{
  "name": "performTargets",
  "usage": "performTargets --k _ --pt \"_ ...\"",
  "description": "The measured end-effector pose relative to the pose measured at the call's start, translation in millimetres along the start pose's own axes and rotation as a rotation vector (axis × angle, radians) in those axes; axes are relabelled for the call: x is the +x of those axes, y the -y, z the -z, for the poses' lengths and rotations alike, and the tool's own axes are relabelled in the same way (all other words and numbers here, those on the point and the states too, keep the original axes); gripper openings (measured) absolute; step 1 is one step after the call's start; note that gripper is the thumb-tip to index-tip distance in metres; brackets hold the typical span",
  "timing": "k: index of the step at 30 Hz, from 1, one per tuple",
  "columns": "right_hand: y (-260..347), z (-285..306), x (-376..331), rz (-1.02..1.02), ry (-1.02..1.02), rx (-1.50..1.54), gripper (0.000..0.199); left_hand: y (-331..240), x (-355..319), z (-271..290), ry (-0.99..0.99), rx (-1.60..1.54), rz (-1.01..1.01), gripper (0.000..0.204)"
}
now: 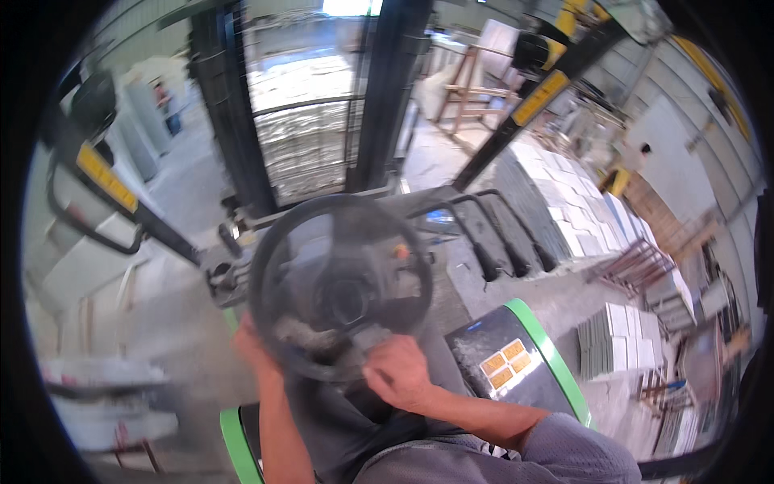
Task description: The person operates a forklift inside a warehouse, steering and maneuvering around stacks of wrapped materials. The operator adjusts the steering wheel and control levers while navigating narrow aisles and positioning the forks near pallets.
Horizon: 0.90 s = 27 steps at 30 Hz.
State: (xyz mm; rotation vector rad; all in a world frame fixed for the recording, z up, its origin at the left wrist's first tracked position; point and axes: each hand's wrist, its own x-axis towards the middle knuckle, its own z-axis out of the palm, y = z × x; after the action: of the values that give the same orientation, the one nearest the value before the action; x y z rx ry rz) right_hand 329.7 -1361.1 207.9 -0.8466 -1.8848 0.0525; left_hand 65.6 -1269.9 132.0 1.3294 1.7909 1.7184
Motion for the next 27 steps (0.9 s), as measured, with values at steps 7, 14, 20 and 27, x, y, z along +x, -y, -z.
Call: performTargets --k 7,14,20,27 --pt "106.8 81.9 -127.7 -0.145 0.109 0.029 0.007 -56.5 -149.2 68.6 -0.024 0.52 -0.145 0.011" --pt "184.6 153.7 -203.5 0.045 0.165 -0.056 0.037 -81.5 -286.6 114.8 -0.404 0.289 -0.056 0.032" --pt "172.9 168.2 -185.2 -0.08 0.173 -0.081 0.035 -81.1 -274.9 126.2 -0.365 0.278 -0.055 0.032" --pt "162.7 234.1 -146.6 -0.185 -0.031 -0.411 0.031 -135.6 -309.8 170.4 -0.361 0.218 -0.081 0.032"
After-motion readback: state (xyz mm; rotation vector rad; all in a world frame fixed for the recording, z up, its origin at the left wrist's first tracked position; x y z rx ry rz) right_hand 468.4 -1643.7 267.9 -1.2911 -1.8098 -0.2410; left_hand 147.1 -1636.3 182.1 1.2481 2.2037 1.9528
